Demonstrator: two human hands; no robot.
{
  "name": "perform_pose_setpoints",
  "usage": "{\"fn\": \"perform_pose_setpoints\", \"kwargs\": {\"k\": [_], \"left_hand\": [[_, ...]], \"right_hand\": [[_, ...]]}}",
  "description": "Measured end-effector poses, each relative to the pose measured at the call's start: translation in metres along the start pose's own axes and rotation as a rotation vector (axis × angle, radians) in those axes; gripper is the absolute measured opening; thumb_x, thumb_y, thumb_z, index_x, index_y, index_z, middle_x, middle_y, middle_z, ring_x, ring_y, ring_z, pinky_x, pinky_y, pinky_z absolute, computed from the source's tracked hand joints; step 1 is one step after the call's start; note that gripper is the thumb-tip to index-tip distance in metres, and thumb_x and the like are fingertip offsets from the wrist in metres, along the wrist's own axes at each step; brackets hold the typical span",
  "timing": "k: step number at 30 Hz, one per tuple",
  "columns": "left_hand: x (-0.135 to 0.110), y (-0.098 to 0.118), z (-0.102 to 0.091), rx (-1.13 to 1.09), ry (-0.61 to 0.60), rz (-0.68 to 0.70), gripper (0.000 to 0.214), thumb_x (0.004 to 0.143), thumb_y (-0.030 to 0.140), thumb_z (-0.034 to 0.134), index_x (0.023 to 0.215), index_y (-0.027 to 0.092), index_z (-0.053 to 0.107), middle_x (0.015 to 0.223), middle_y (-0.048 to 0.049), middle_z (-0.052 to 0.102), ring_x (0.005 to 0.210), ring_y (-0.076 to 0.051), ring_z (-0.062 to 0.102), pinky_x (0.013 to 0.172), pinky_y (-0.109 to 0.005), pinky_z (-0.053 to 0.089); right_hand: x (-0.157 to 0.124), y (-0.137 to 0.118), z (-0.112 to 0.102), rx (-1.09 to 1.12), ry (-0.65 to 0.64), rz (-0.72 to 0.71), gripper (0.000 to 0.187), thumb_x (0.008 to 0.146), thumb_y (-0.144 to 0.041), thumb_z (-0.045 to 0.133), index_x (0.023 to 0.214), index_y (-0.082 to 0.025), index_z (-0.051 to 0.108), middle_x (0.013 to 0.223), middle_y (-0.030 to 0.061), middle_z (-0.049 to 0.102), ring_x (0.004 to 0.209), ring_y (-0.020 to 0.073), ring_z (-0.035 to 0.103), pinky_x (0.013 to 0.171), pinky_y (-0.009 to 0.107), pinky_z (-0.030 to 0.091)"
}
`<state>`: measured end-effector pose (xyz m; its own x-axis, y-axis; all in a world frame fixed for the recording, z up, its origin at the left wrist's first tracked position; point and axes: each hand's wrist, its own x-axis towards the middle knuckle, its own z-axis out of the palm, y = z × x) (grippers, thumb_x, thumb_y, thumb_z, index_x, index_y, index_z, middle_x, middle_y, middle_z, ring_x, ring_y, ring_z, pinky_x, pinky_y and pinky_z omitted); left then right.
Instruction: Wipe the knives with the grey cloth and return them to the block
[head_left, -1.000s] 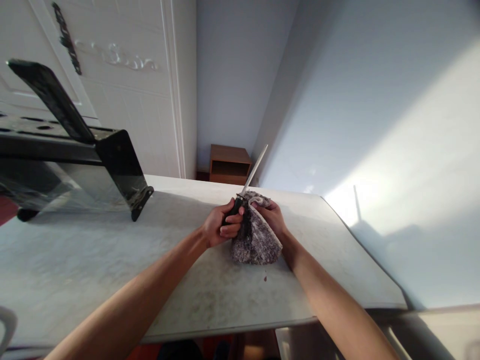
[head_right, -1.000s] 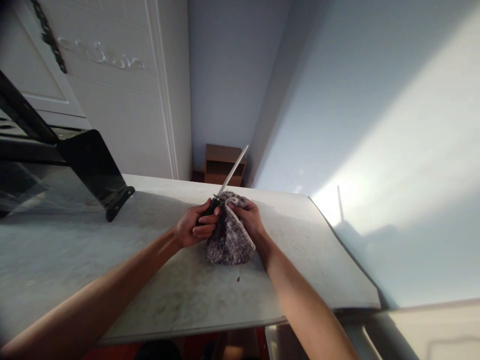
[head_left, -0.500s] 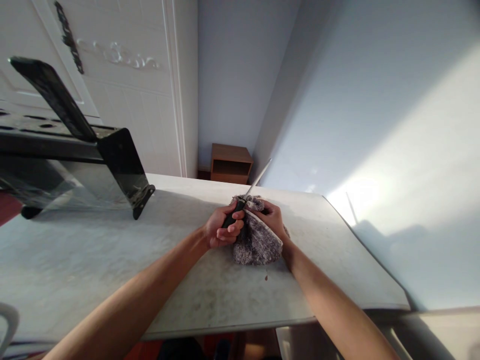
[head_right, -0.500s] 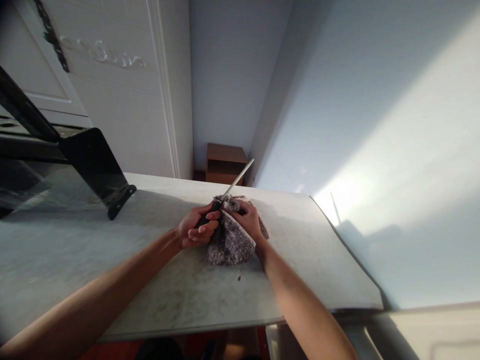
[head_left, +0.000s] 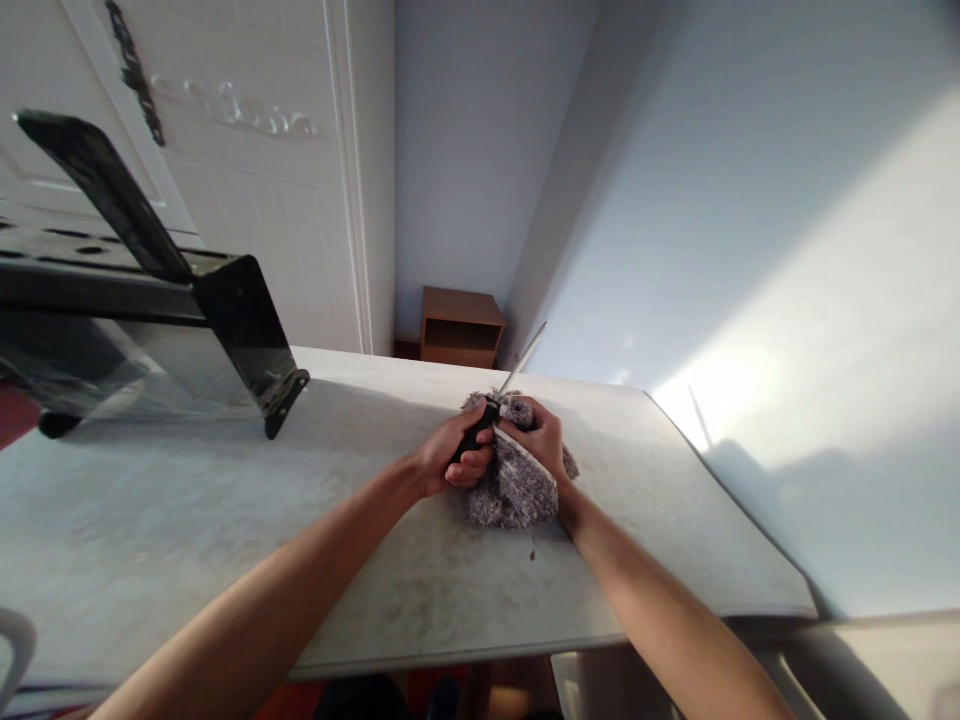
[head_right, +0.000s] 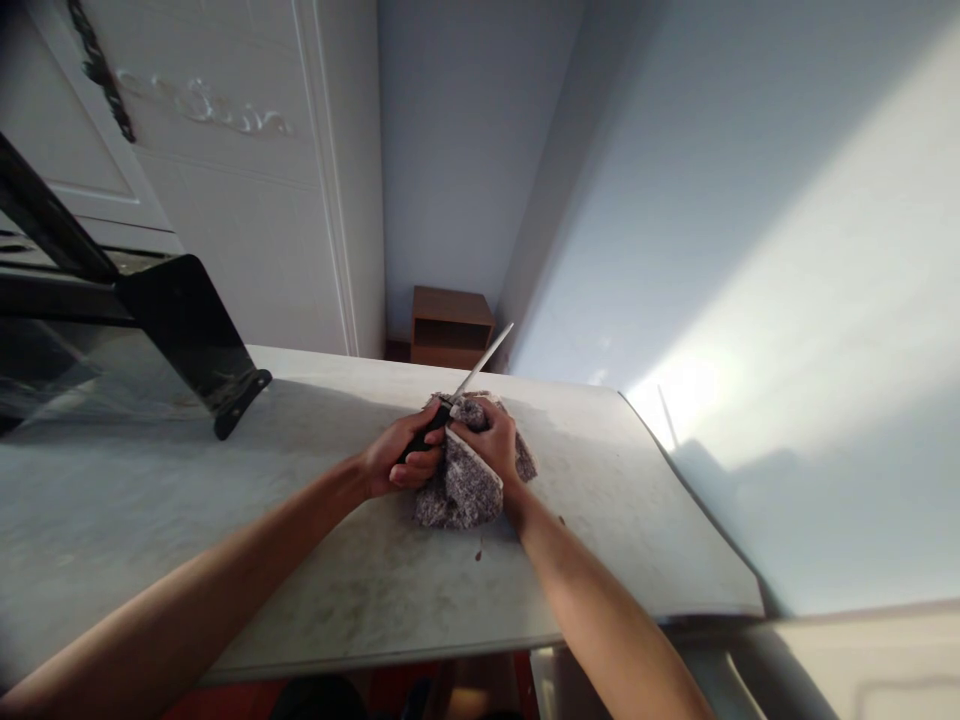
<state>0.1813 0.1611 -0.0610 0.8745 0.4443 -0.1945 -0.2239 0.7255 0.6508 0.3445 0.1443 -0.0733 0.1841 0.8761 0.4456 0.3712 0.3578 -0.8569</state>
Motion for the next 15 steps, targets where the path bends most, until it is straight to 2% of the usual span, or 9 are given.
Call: {"fn": "perform_pose_setpoints", "kwargs": {"k": [6,11,13,15], "left_hand": [[-0.003,0.0,0.012,0.212,0.176,0.116,0.038,0.087,0.054,0.053,0.074,0.019,0.047,0.044,0.0085,0.037,0.026,-0.003,0.022,0.026,-0.014,0.014],[0.001,-0.001,0.007,0.491,0.468,0.313,0.031,0.079,0.044,0.064,0.072,0.016,0.052,0.051,0.0056,0.046,0.027,-0.003,0.031,0.028,-0.017,0.012],[0.004,-0.001,0.002,0.474,0.535,0.361,0.03,0.079,0.043,0.063,0.073,0.015,0.053,0.05,0.0068,0.043,0.028,-0.002,0.029,0.029,-0.017,0.013],[0.004,0.001,-0.001,0.419,0.545,0.388,0.029,0.081,0.043,0.06,0.078,0.015,0.055,0.05,0.0076,0.041,0.029,-0.002,0.027,0.031,-0.017,0.013]], "right_hand": [[0.002,0.001,-0.001,0.043,0.041,0.027,0.023,0.065,-0.03,0.074,0.086,-0.02,0.071,0.085,0.0017,0.072,0.081,0.0202,0.064,0.078,0.033,0.05],[0.005,0.003,-0.003,0.124,0.104,0.11,0.022,0.064,-0.029,0.076,0.083,-0.019,0.072,0.081,0.0016,0.072,0.077,0.0197,0.063,0.074,0.032,0.049],[0.008,0.004,-0.004,0.184,0.14,0.187,0.019,0.065,-0.031,0.075,0.078,-0.018,0.071,0.075,0.0011,0.071,0.071,0.0187,0.062,0.069,0.031,0.049],[0.011,0.006,-0.006,0.289,0.158,0.282,0.021,0.066,-0.036,0.074,0.075,-0.017,0.07,0.071,0.0011,0.07,0.067,0.0181,0.061,0.067,0.031,0.049]]}}
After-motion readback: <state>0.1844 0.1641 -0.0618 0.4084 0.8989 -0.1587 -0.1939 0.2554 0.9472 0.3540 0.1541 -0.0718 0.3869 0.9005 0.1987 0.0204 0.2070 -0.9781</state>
